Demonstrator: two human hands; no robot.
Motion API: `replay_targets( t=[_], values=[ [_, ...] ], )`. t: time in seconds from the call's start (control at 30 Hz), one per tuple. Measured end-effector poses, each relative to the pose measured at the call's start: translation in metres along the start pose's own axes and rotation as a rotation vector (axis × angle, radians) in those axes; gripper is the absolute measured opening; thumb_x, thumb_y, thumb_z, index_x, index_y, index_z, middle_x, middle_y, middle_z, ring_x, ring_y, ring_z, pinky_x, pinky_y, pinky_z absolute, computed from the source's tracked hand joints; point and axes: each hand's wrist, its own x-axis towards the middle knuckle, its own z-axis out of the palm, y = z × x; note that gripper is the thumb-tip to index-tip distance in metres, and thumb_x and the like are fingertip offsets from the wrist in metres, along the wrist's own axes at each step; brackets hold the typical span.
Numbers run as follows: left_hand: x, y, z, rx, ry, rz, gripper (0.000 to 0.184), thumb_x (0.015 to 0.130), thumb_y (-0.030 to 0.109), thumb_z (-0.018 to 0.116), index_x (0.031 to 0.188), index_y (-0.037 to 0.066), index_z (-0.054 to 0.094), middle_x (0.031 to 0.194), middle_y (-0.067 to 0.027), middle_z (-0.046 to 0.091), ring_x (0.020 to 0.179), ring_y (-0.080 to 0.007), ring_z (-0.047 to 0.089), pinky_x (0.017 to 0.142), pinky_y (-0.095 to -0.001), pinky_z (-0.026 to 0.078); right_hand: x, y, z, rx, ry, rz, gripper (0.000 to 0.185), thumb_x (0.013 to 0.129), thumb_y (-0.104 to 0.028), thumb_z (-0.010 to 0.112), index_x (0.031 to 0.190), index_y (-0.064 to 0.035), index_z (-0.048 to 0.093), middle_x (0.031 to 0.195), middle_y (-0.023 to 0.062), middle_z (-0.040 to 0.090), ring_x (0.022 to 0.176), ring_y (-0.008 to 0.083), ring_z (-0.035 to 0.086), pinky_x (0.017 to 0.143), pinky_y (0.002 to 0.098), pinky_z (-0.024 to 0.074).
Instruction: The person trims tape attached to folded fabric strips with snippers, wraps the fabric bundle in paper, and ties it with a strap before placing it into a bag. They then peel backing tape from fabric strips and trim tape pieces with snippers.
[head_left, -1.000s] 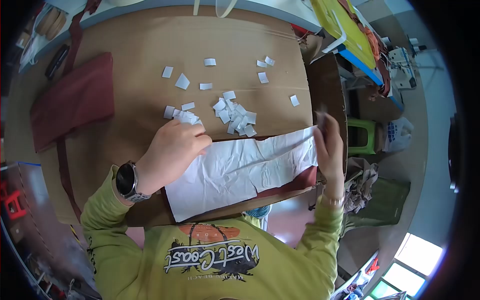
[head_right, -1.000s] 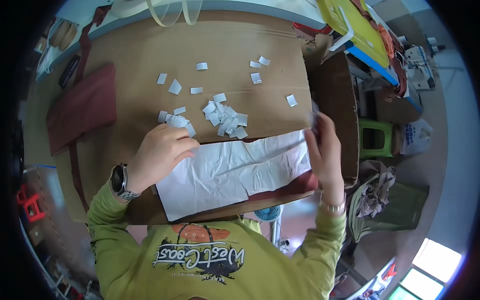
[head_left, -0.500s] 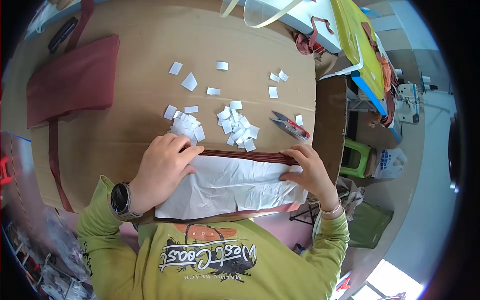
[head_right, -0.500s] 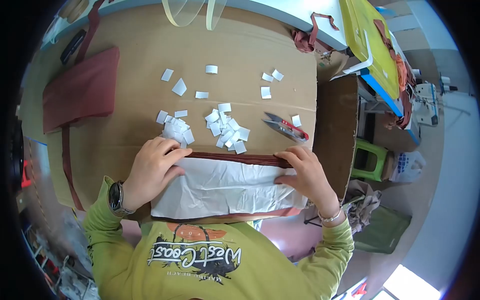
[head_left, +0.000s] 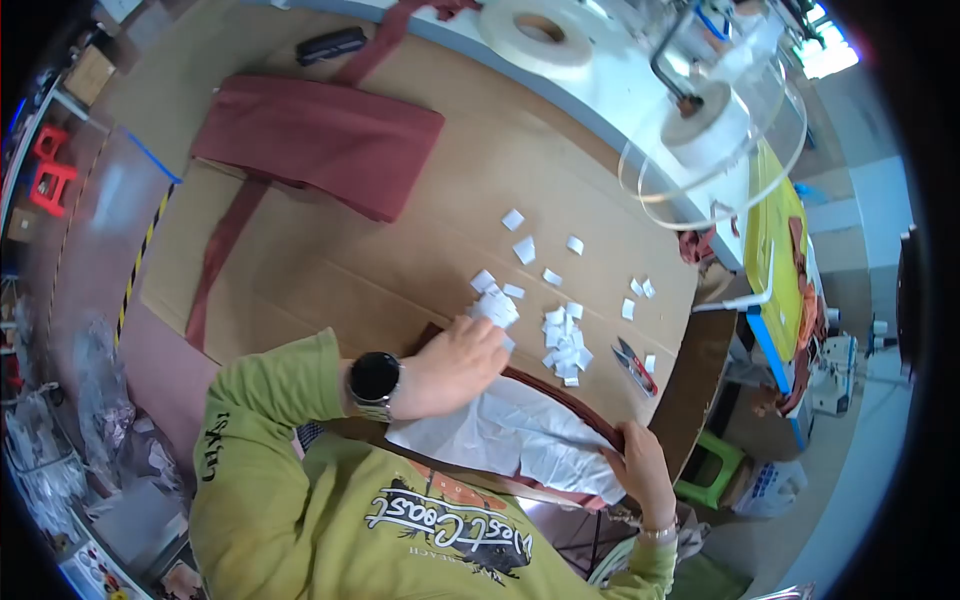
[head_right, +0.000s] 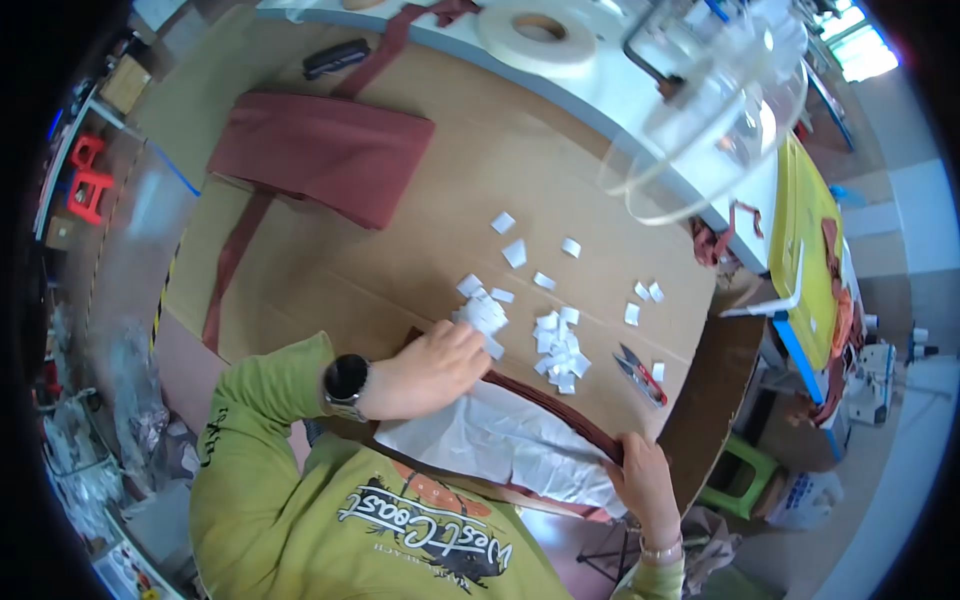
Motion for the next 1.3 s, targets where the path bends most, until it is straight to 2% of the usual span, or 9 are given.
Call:
replay_targets(
  t=[0.17, 0.23, 0.4, 0.47, 0.57, 0.83, 1.07, 1.13, 1.3],
  values=[
    [-0.02, -0.001, -0.033, -0.008, 0.12, 0.117, 0.013, 0.069, 0.01, 0.053, 0.078, 0.003, 0.047, 0.082, -0.0141, 0.047, 0.078, -0.026, 0.041, 0.074, -0.0352, 0.036, -0.042, -0.064, -0.05, -0.2, -0.139, 0.143, 0.025, 0.072, -0.012, 0.063, 0.09, -0.0014, 0.049, 0.08, 0.0114, 0.056, 0.072, 0.0275, 0.053, 0.067, 0.0337, 0.0424],
    [-0.035, -0.006, -0.062, -0.467, 0.024, 0.099, 0.016, 0.072, 0.013, 0.055, 0.079, 0.003, 0.044, 0.077, -0.015, 0.049, 0.075, -0.0291, 0.048, 0.069, -0.0352, 0.04, -0.06, -0.099, -0.065, -0.349, 0.159, -0.052, 0.028, 0.063, -0.006, 0.066, 0.085, -0.0024, 0.05, 0.077, 0.011, 0.055, 0.066, 0.0278, 0.051, 0.068, 0.035, 0.0407],
    [-0.083, -0.05, -0.156, -0.394, -0.302, -0.14, 0.025, 0.079, 0.021, 0.057, 0.096, 0.004, 0.049, 0.076, -0.0108, 0.056, 0.065, -0.0296, 0.057, 0.057, -0.0337, 0.042, -0.037, -0.163, -0.076, -0.425, 0.434, -0.451, 0.03, 0.061, -0.004, 0.065, 0.086, -0.0032, 0.049, 0.079, 0.0096, 0.055, 0.066, 0.0267, 0.052, 0.07, 0.0342, 0.0401],
    [-0.109, -0.095, -0.179, -0.456, -0.285, -0.021, 0.027, 0.077, 0.02, 0.059, 0.099, 0.006, 0.052, 0.08, -0.0084, 0.06, 0.065, -0.0285, 0.057, 0.056, -0.0323, 0.042, -0.019, -0.179, -0.071, -0.435, 0.312, -0.453, 0.023, 0.074, -0.012, 0.06, 0.092, -0.0012, 0.048, 0.08, 0.0118, 0.055, 0.071, 0.028, 0.053, 0.066, 0.0349, 0.042],
    [-0.132, -0.146, -0.225, -0.57, -0.499, -0.289, 0.031, 0.069, 0.02, 0.064, 0.093, 0.002, 0.056, 0.079, -0.0099, 0.061, 0.065, -0.0242, 0.056, 0.058, -0.0329, 0.042, 0.031, -0.209, -0.07, -0.295, 0.15, -0.608, 0.025, 0.077, -0.014, 0.058, 0.095, -0.0006, 0.047, 0.079, 0.0118, 0.055, 0.067, 0.0277, 0.053, 0.064, 0.0346, 0.0417],
    [-0.157, -0.334, -0.254, -0.787, -0.367, -0.51, 0.043, 0.067, 0.024, 0.071, 0.1, 0.001, 0.057, 0.082, -0.0082, 0.061, 0.068, -0.0175, 0.055, 0.062, -0.0258, 0.045, 0.222, -0.279, -0.084, 0.117, 0.016, -0.775, 0.036, 0.075, -0.019, 0.065, 0.102, 0.0013, 0.053, 0.084, 0.0077, 0.059, 0.068, 0.0159, 0.051, 0.063, 0.0277, 0.0408],
    [-0.129, -0.443, -0.164, -0.649, -0.07, -1.198, 0.052, 0.065, 0.014, 0.067, 0.11, -0.004, 0.048, 0.104, -0.0146, 0.055, 0.087, -0.0216, 0.055, 0.071, -0.028, 0.046, 0.359, -0.284, -0.063, 0.073, -0.093, -0.509, 0.039, 0.072, -0.019, 0.062, 0.104, 0.0013, 0.055, 0.088, 0.0069, 0.06, 0.074, 0.0156, 0.052, 0.068, 0.0264, 0.0423],
    [-0.139, -0.443, -0.16, -1.033, 0.018, -1.068, 0.057, 0.066, 0.011, 0.064, 0.116, -0.005, 0.043, 0.111, -0.0167, 0.051, 0.094, -0.0226, 0.052, 0.077, -0.0288, 0.045, 0.359, -0.285, -0.066, 0.098, -0.088, -0.485, 0.039, 0.072, -0.019, 0.063, 0.104, 0.0011, 0.055, 0.089, 0.007, 0.06, 0.074, 0.0157, 0.052, 0.069, 0.0264, 0.0425],
    [-0.165, -0.435, -0.155, -1.038, 0.131, -1.0, 0.057, 0.067, 0.009, 0.062, 0.118, -0.005, 0.042, 0.11, -0.0168, 0.051, 0.094, -0.0222, 0.052, 0.08, -0.0288, 0.043, 0.354, -0.283, -0.057, 0.168, -0.018, -0.537, 0.038, 0.071, -0.021, 0.065, 0.102, 0.0007, 0.056, 0.09, 0.0073, 0.061, 0.076, 0.0157, 0.054, 0.071, 0.0265, 0.0434]
  ],
)
